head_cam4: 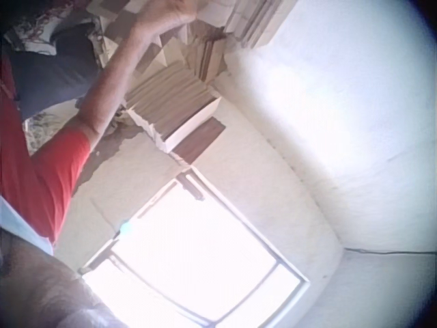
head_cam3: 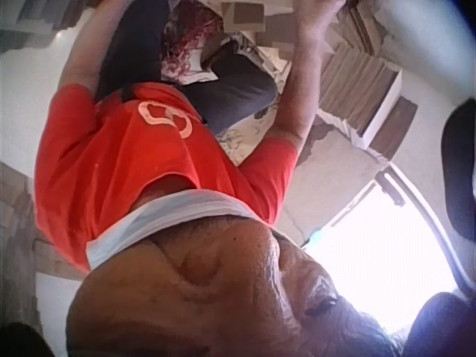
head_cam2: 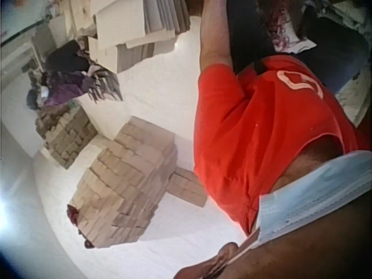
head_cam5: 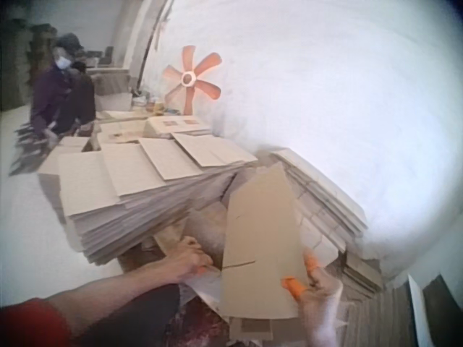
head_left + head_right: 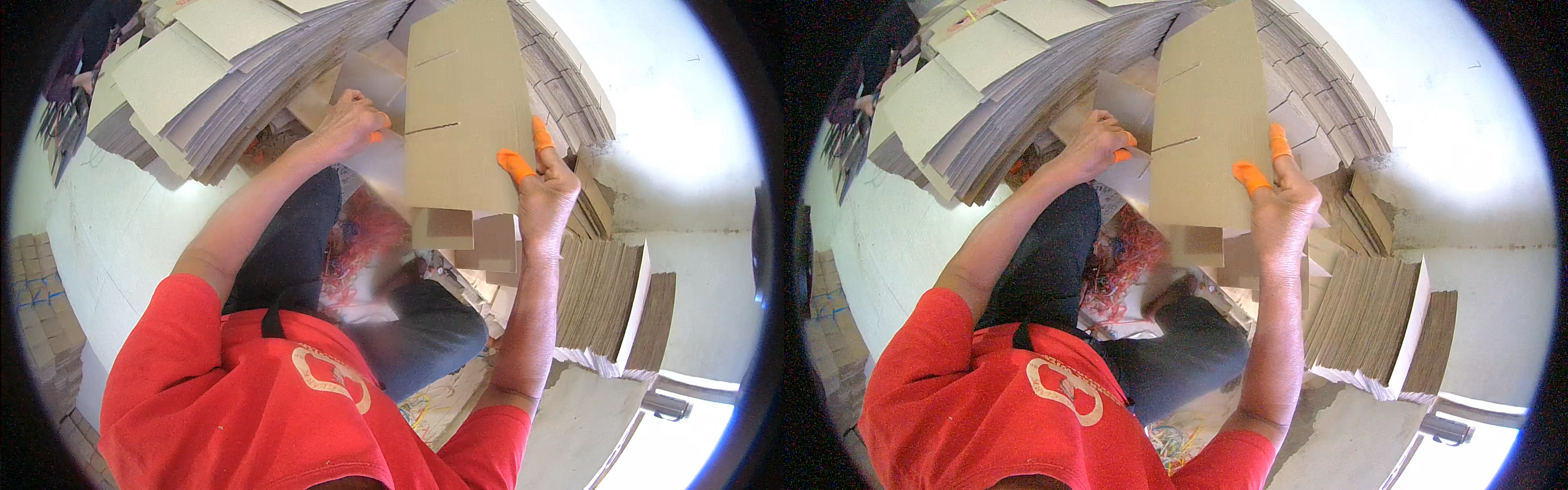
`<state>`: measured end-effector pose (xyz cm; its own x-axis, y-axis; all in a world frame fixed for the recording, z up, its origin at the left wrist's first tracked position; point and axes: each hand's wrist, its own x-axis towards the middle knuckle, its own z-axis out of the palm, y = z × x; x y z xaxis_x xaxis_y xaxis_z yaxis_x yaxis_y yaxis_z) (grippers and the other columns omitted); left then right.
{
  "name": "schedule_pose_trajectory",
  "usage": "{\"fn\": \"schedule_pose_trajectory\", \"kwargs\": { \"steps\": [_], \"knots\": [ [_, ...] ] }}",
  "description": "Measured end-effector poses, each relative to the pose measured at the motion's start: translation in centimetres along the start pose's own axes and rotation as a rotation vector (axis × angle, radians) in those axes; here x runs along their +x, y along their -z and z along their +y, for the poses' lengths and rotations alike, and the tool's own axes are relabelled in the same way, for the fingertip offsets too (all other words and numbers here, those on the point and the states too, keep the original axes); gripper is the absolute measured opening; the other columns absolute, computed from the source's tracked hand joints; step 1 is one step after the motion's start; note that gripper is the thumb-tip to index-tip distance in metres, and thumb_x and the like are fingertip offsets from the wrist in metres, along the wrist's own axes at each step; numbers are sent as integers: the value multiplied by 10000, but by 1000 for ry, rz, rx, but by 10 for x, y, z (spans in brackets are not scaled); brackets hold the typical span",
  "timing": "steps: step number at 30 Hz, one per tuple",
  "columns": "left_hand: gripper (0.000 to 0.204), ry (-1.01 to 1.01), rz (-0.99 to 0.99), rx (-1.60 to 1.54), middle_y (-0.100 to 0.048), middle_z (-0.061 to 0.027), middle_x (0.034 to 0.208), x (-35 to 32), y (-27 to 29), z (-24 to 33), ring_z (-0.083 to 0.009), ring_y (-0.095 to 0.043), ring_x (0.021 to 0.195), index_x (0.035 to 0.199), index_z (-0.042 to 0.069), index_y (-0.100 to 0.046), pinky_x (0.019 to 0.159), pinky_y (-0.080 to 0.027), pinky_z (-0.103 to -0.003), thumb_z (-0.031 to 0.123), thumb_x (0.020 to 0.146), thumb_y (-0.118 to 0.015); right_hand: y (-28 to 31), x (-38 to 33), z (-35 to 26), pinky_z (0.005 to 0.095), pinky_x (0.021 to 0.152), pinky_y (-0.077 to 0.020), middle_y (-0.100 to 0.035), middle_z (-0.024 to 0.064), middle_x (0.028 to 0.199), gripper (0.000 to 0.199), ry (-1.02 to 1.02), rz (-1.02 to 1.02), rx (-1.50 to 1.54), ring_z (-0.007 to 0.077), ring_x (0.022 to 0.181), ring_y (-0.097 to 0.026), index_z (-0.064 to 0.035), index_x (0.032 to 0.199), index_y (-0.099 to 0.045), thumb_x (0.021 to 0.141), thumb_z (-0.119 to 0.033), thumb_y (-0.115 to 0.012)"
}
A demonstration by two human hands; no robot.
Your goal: The person sits on the floor and repeatedly folds flat cardboard pieces along pre-scored lines, then stacks the folded pieces to the right. The hands manipulate each piece individually, folding flaps inward and placing the finished units into a growing stack.
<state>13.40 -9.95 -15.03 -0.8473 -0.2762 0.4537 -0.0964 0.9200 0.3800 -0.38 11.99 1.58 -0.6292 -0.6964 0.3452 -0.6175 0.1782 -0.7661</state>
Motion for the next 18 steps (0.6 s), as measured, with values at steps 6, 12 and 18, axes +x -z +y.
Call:
{"fn": "schedule_pose_trajectory", "kwargs": {
  "steps": [6,12,18],
  "knots": [
    [126,-60,68,-18,-629,-75,715,0,-4,-6,-241,-598,802,817,84,-667,921,-376,-409,121,719,-737,-11,-1,-17,268,859,-498,-639,189,1201,552,-24,-26,-97,99,1012,-606,62,1313,-504,795,39,-694],
    [170,3,-53,-31,-669,-63,810,3,3,-1,-225,-586,854,898,86,-703,938,-356,-396,141,742,-742,-13,2,-11,262,863,-494,-618,212,1222,551,57,-104,-177,127,1036,-618,75,1302,-505,782,51,-686],
    [170,21,-32,-63,-652,-62,773,4,2,-4,-227,-582,844,893,84,-699,934,-356,-391,136,737,-743,-35,10,-10,256,810,-500,-662,157,1162,539,91,-190,-252,105,921,-597,91,1286,-516,774,65,-681]
  ]
}}
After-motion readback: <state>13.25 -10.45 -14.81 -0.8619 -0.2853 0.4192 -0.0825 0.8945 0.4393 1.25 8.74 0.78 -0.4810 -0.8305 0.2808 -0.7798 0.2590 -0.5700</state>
